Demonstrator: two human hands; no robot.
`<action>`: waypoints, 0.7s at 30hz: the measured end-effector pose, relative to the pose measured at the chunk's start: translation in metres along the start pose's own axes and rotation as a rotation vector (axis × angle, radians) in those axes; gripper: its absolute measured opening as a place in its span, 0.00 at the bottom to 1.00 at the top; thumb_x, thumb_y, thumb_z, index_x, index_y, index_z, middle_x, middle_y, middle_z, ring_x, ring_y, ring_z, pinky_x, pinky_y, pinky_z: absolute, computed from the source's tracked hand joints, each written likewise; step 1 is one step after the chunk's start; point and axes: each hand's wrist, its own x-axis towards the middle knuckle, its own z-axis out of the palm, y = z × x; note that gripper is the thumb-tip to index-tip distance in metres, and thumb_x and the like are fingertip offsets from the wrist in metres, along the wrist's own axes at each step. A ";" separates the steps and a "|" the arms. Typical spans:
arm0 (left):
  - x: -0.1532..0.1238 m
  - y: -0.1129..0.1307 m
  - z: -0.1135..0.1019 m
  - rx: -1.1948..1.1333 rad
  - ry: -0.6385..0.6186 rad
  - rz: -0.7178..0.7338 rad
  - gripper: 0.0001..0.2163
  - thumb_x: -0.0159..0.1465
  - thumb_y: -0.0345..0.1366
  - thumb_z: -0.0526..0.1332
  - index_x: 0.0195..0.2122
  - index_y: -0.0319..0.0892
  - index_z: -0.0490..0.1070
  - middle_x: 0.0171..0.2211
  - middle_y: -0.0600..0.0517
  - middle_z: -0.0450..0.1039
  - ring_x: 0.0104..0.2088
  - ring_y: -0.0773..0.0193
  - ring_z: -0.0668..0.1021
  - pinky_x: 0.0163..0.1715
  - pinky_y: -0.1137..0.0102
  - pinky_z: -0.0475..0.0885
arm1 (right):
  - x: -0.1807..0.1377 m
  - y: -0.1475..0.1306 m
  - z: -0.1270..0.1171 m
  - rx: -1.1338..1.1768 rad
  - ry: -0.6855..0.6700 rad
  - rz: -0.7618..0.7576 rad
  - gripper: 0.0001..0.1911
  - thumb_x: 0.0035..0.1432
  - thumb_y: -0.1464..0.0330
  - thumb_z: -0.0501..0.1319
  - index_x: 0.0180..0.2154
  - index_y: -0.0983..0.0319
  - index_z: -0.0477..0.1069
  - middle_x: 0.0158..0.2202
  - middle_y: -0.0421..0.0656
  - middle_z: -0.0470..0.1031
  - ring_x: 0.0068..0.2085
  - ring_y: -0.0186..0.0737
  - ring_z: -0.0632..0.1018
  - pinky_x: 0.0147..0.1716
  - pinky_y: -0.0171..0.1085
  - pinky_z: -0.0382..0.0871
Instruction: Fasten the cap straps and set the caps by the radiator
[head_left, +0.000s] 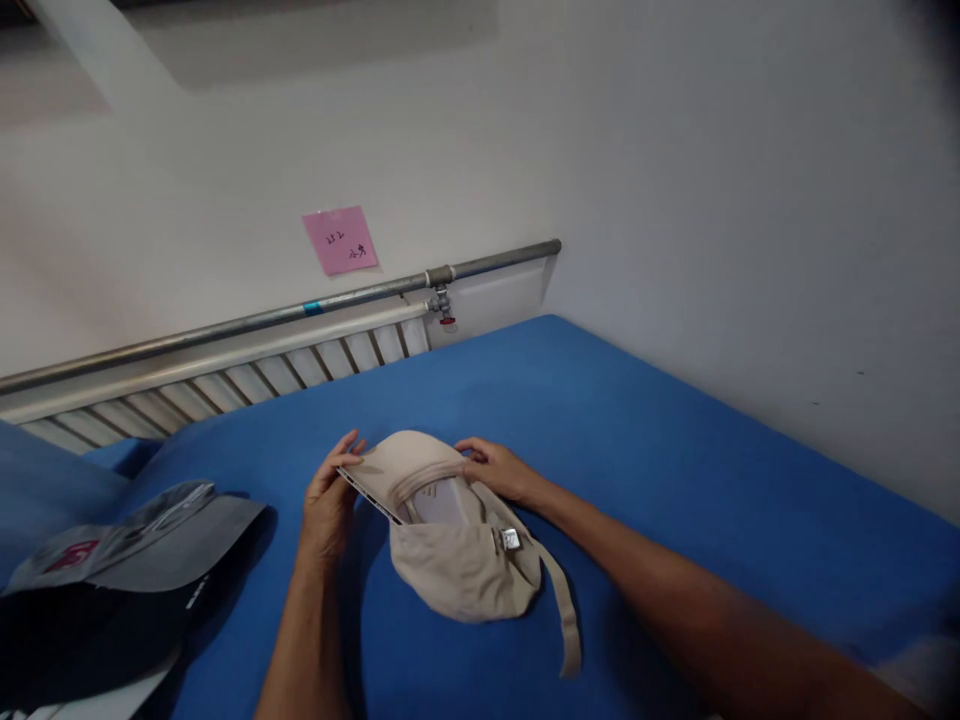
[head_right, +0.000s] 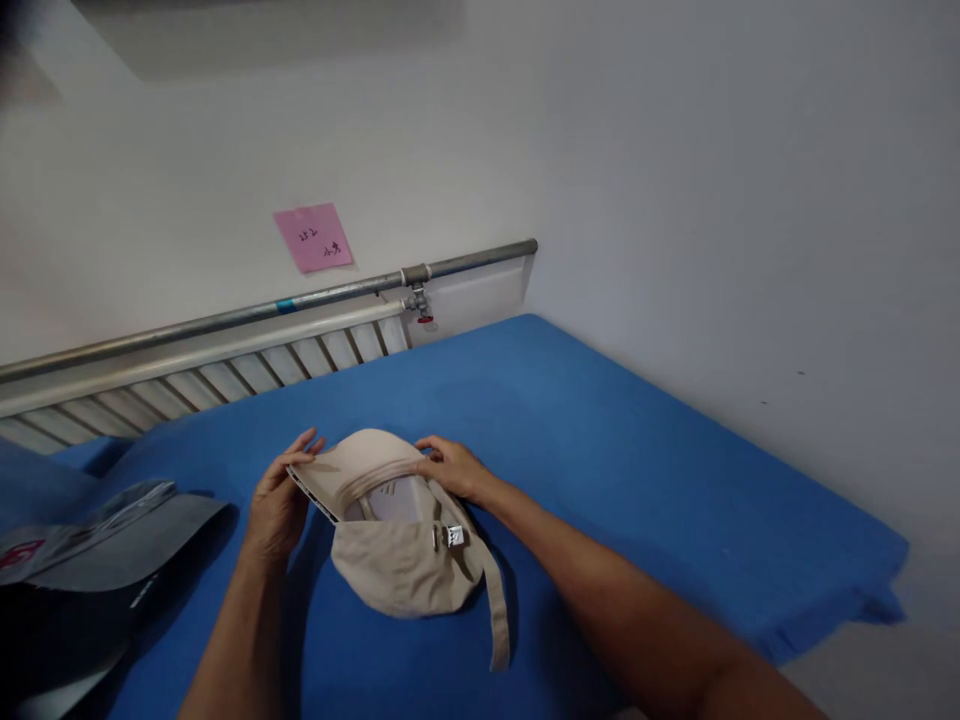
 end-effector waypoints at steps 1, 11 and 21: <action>0.000 0.000 0.001 0.011 -0.008 0.005 0.08 0.45 0.36 0.71 0.27 0.43 0.77 0.58 0.48 0.67 0.54 0.50 0.72 0.38 0.69 0.74 | 0.001 0.000 0.000 0.001 -0.011 0.024 0.09 0.47 0.68 0.63 0.34 0.61 0.73 0.28 0.37 0.72 0.31 0.34 0.70 0.32 0.33 0.61; -0.002 -0.007 0.005 0.235 0.083 0.045 0.18 0.54 0.26 0.62 0.45 0.50 0.77 0.49 0.48 0.75 0.53 0.56 0.73 0.49 0.66 0.72 | 0.003 0.009 -0.004 0.054 0.146 0.090 0.07 0.45 0.66 0.60 0.22 0.61 0.64 0.20 0.34 0.61 0.25 0.32 0.62 0.26 0.32 0.53; -0.017 0.001 0.017 0.500 -0.149 0.382 0.11 0.57 0.33 0.63 0.41 0.45 0.77 0.51 0.47 0.73 0.56 0.53 0.70 0.59 0.58 0.59 | 0.009 0.014 -0.001 0.147 0.299 0.136 0.07 0.47 0.64 0.58 0.23 0.60 0.62 0.20 0.35 0.61 0.23 0.32 0.63 0.23 0.32 0.55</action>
